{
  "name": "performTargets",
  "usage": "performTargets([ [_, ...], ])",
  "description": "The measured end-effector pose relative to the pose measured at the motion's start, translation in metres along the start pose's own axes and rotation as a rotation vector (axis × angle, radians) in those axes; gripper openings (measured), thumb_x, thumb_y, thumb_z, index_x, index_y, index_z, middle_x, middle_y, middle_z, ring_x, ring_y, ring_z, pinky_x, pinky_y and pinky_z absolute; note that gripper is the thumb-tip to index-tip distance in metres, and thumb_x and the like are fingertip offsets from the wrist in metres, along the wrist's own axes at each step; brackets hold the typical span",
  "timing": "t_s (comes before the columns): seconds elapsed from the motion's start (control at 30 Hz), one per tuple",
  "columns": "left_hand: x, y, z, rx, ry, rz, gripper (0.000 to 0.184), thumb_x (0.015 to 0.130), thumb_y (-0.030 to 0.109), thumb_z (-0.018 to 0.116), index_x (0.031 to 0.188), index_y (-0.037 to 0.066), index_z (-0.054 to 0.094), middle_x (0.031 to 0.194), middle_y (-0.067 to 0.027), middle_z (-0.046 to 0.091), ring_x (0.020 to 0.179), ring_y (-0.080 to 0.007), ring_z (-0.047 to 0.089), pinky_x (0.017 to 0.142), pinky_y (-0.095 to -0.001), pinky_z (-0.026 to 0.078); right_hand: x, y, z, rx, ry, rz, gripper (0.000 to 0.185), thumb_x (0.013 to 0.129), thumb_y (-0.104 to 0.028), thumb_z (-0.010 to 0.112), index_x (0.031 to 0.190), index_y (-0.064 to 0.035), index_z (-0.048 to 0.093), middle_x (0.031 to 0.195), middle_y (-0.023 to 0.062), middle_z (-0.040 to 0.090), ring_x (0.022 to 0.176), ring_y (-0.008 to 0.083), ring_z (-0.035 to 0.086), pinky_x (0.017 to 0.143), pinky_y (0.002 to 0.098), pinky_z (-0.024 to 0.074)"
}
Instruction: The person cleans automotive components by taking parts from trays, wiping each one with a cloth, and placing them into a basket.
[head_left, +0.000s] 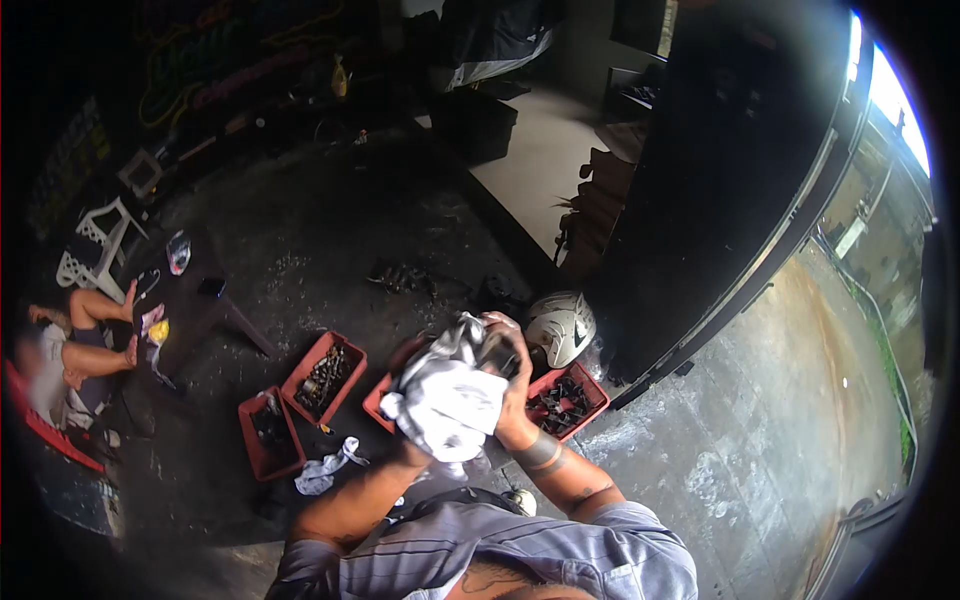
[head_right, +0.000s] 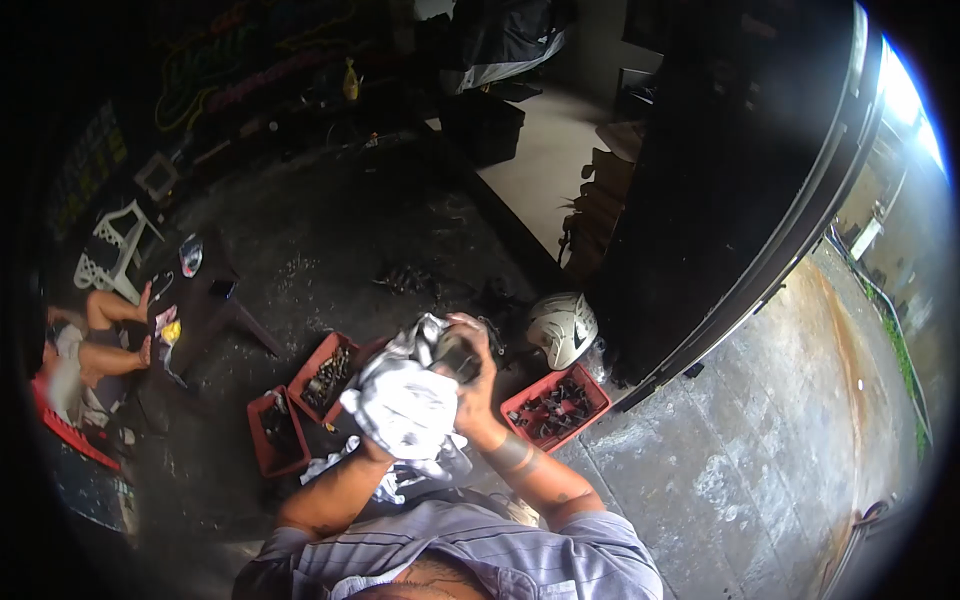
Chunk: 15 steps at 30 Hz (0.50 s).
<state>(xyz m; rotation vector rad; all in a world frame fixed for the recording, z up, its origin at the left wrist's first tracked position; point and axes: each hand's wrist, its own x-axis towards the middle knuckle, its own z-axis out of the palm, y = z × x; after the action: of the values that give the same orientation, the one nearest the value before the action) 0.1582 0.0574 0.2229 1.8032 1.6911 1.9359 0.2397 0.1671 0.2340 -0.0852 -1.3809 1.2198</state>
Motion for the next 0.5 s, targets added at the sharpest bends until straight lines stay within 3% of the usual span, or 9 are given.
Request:
performTargets([
  [0.07,0.012,0.011,0.010,0.169,-0.103,-0.027,0.044,0.082,0.025,0.057,0.118,0.003,0.044,0.112,-0.0096,0.050,0.105,-0.0197,0.049,0.089,-0.0316,0.042,-0.010,0.012,0.005,0.032,-0.157,-0.087,0.056,0.063,-0.034,0.075,0.105,-0.0026,0.055,0.119,0.0204,0.045,0.113,0.0318,0.043,0.095,0.0433,0.0336],
  [0.13,0.023,0.019,0.012,0.517,-0.366,-0.042,0.038,0.085,0.012,0.050,0.120,0.002,0.040,0.111,-0.0088,0.048,0.103,-0.0182,0.048,0.089,-0.0289,0.041,0.002,0.000,0.000,0.001,-0.227,-0.153,0.045,0.065,-0.018,0.076,0.103,-0.0031,0.055,0.119,0.0183,0.046,0.114,0.0304,0.042,0.097,0.0429,0.0335],
  [0.17,0.022,0.027,0.001,0.396,-0.351,0.059,0.041,0.083,0.014,0.053,0.120,0.002,0.040,0.112,-0.0084,0.047,0.103,-0.0180,0.048,0.089,-0.0284,0.041,0.000,0.008,-0.002,-0.025,-0.247,-0.195,0.047,0.064,-0.019,0.076,0.104,-0.0035,0.057,0.123,0.0214,0.043,0.115,0.0322,0.042,0.097,0.0439,0.0336],
  [0.2,0.008,0.011,0.001,0.269,-0.342,0.010,0.046,0.081,0.015,0.056,0.122,0.001,0.039,0.113,-0.0089,0.048,0.104,-0.0183,0.048,0.089,-0.0281,0.041,-0.001,0.014,-0.007,-0.089,-0.271,-0.247,0.053,0.064,-0.029,0.076,0.107,-0.0037,0.057,0.125,0.0250,0.041,0.117,0.0347,0.041,0.097,0.0460,0.0330],
  [0.27,0.018,0.012,-0.002,-0.131,-0.359,-0.170,0.054,0.077,0.018,0.060,0.122,-0.001,0.038,0.114,-0.0131,0.048,0.108,-0.0229,0.048,0.093,-0.0312,0.040,0.003,0.014,-0.011,-0.200,-0.281,-0.268,0.070,0.070,-0.062,0.058,0.109,-0.0034,0.058,0.125,0.0267,0.040,0.118,0.0404,0.038,0.097,0.0518,0.0304],
  [0.3,0.024,0.009,-0.003,0.268,-0.423,0.077,0.056,0.075,0.021,0.060,0.121,-0.003,0.040,0.113,-0.0176,0.048,0.110,-0.0289,0.048,0.095,-0.0358,0.039,0.007,0.012,-0.014,-0.208,-0.317,-0.284,0.067,0.072,-0.060,0.058,0.108,-0.0042,0.059,0.127,0.0269,0.040,0.120,0.0410,0.037,0.098,0.0529,0.0288],
  [0.33,0.026,0.003,-0.001,0.195,-0.440,0.011,0.056,0.073,0.024,0.059,0.118,-0.004,0.042,0.111,-0.0201,0.049,0.109,-0.0327,0.048,0.096,-0.0388,0.038,0.010,0.015,-0.014,-0.254,-0.331,-0.338,0.063,0.072,-0.058,0.058,0.106,-0.0050,0.061,0.128,0.0249,0.042,0.121,0.0412,0.035,0.098,0.0541,0.0278],
  [0.43,0.027,0.009,-0.003,0.340,-0.370,0.171,0.055,0.073,0.025,0.059,0.118,-0.004,0.044,0.113,-0.0206,0.049,0.110,-0.0334,0.047,0.095,-0.0406,0.038,0.022,-0.001,-0.013,-0.415,-0.342,-0.363,0.062,0.070,-0.056,0.062,0.108,-0.0068,0.060,0.127,0.0224,0.044,0.119,0.0426,0.037,0.100,0.0547,0.0255],
  [0.5,0.017,-0.003,-0.003,0.905,-0.537,0.298,0.057,0.077,0.031,0.061,0.121,-0.001,0.043,0.114,-0.0164,0.051,0.108,-0.0287,0.051,0.092,-0.0391,0.042,0.029,-0.010,-0.019,-0.576,-0.425,-0.410,0.068,0.066,-0.056,0.067,0.110,-0.0050,0.058,0.123,0.0199,0.048,0.115,0.0395,0.042,0.101,0.0532,0.0232],
])
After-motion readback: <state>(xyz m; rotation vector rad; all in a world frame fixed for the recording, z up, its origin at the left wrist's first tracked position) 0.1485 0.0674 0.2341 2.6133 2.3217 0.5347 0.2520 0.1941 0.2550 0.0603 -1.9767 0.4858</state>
